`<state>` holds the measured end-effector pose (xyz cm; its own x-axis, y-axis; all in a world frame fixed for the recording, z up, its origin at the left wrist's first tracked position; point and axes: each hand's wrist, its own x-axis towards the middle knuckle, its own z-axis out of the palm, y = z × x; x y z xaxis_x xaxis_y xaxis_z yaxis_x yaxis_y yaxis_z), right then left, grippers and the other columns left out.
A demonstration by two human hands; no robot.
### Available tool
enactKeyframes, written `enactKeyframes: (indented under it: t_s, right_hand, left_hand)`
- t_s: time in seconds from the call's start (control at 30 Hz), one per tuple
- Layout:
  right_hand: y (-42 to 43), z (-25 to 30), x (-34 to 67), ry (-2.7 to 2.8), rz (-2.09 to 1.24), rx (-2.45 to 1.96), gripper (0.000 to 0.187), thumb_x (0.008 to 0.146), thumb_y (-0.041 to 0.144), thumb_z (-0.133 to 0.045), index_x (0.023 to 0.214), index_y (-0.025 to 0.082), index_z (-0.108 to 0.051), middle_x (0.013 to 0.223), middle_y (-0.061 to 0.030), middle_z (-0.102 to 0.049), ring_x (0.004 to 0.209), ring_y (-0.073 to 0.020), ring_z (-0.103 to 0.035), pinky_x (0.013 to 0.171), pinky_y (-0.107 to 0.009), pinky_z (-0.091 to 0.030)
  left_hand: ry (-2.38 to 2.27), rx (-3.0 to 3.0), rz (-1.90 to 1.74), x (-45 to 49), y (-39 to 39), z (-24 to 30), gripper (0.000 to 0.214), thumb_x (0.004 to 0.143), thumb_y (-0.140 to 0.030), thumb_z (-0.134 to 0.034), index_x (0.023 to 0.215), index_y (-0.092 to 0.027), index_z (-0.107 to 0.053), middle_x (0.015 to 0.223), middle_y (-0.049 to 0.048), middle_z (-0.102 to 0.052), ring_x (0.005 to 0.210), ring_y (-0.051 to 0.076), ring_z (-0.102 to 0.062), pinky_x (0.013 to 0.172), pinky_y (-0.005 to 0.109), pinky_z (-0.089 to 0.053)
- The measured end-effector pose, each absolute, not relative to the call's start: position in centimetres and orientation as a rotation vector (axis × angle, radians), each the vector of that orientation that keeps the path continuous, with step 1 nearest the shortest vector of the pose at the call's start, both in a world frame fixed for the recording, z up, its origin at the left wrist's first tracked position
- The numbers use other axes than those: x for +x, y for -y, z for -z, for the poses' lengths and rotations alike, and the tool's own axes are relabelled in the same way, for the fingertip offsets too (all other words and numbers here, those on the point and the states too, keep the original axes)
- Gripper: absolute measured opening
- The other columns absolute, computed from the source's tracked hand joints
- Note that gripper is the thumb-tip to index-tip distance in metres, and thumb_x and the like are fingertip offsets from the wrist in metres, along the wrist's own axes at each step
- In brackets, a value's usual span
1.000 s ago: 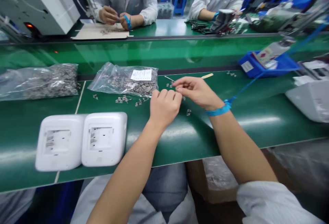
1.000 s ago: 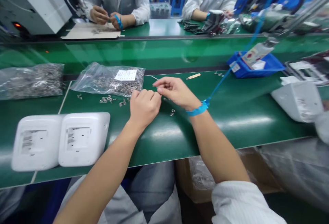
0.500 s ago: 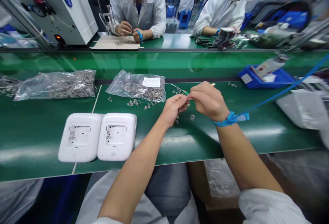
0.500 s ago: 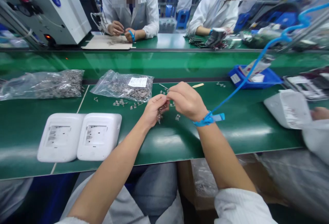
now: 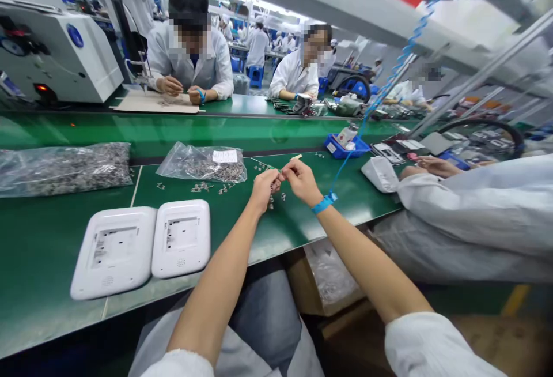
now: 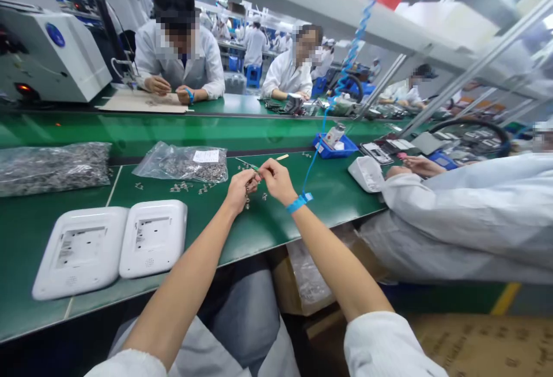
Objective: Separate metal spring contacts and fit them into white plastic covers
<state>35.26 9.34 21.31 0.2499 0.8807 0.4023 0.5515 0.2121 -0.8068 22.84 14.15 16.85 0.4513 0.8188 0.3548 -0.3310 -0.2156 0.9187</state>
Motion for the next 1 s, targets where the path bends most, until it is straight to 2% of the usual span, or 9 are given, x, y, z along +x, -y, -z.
enactKeyframes:
  t_s: [0.07,0.17,0.27,0.37,0.53,0.6,0.7,0.83,1.0]
  right_hand:
    - [-9.6,-20.8,34.8,1.368,-0.412,-1.427,0.03,0.08,0.048,-0.068,0.075,0.021,-0.057,0.067,0.0013,-0.059,0.066,-0.0145,-0.051,0.066,-0.031,-0.042]
    - [-9.9,-21.1,34.2,1.316,-0.556,-1.4,0.04,0.071,0.057,-0.076,0.076,0.021,-0.058,0.069,0.0015,-0.06,0.065,-0.0133,-0.051,0.066,-0.031,-0.044]
    - [-10.2,-22.7,34.3,1.302,-0.807,-1.423,0.047,0.066,0.061,-0.079,0.076,0.02,-0.059,0.07,0.0008,-0.062,0.064,-0.0125,-0.054,0.063,-0.03,-0.046]
    - [-11.1,-24.9,35.2,1.31,-1.058,-1.5,0.042,0.063,0.052,-0.086,0.077,0.017,-0.067,0.066,0.0008,-0.063,0.058,-0.0104,-0.053,0.057,-0.027,-0.044]
    - [-12.5,-28.7,36.8,1.507,-1.197,-1.655,0.031,0.07,0.04,-0.086,0.086,0.016,-0.076,0.079,-0.0043,-0.073,0.072,-0.0148,-0.065,0.069,-0.03,-0.052]
    - [-12.2,-29.6,37.3,1.814,-1.062,-1.715,0.024,0.081,0.039,-0.077,0.087,0.017,-0.075,0.084,-0.0056,-0.075,0.076,-0.0172,-0.067,0.072,-0.032,-0.053]
    - [-10.7,-30.1,37.9,2.298,-0.535,-1.607,0.018,0.095,0.031,-0.06,0.086,0.02,-0.071,0.084,-0.0054,-0.073,0.078,-0.018,-0.067,0.071,-0.033,-0.054]
    - [-7.9,-30.4,37.7,2.674,0.18,-1.272,0.024,0.102,0.025,-0.048,0.093,0.025,-0.07,0.092,-0.0077,-0.074,0.082,-0.0205,-0.066,0.071,-0.038,-0.054]
    - [-5.1,-31.3,37.5,2.79,0.145,-1.16,0.015,0.099,0.031,-0.058,0.091,0.033,-0.07,0.089,-0.0032,-0.074,0.076,-0.0185,-0.067,0.067,-0.037,-0.056]
  left_hand:
    - [-0.41,1.323,-1.074,22.8,-14.2,-17.2,0.049,0.096,-0.058,-0.042,0.067,-0.019,-0.051,0.05,-0.0079,-0.028,0.044,0.008,-0.027,0.047,0.024,-0.029]
    - [-0.389,1.208,-1.069,22.7,-14.3,-17.4,0.049,0.093,-0.061,-0.044,0.067,-0.019,-0.048,0.051,-0.0097,-0.023,0.043,0.006,-0.023,0.046,0.022,-0.026]
    - [-0.446,1.139,-1.123,22.7,-14.3,-17.1,0.042,0.091,-0.053,-0.049,0.069,-0.018,-0.051,0.055,-0.0061,-0.036,0.049,0.007,-0.031,0.05,0.022,-0.03]
    - [-0.568,1.132,-1.188,22.6,-14.0,-17.0,0.029,0.087,-0.04,-0.057,0.069,-0.018,-0.057,0.062,-0.0027,-0.051,0.059,0.009,-0.042,0.059,0.023,-0.036]
    - [-0.707,1.284,-1.165,22.4,-12.8,-17.9,0.017,0.081,-0.023,-0.063,0.065,-0.02,-0.061,0.062,-0.0023,-0.053,0.064,0.013,-0.045,0.069,0.028,-0.035]
    - [-0.709,1.382,-1.142,22.2,-12.3,-18.4,0.014,0.081,-0.02,-0.063,0.067,-0.02,-0.064,0.067,-0.0003,-0.057,0.069,0.015,-0.048,0.074,0.03,-0.035]
    - [-0.671,1.55,-1.077,21.7,-11.9,-19.0,0.012,0.086,-0.021,-0.058,0.08,-0.021,-0.069,0.076,0.0022,-0.063,0.073,0.016,-0.051,0.074,0.031,-0.035]
    - [-0.442,1.544,-0.796,20.3,-12.2,-19.8,0.024,0.09,-0.027,-0.054,0.07,-0.019,-0.064,0.064,-0.0009,-0.052,0.064,0.013,-0.042,0.063,0.029,-0.029]
    - [-0.156,1.399,-0.433,19.1,-13.0,-20.0,0.022,0.087,-0.036,-0.06,0.078,-0.018,-0.07,0.063,-0.0028,-0.049,0.06,0.011,-0.037,0.059,0.028,-0.028]
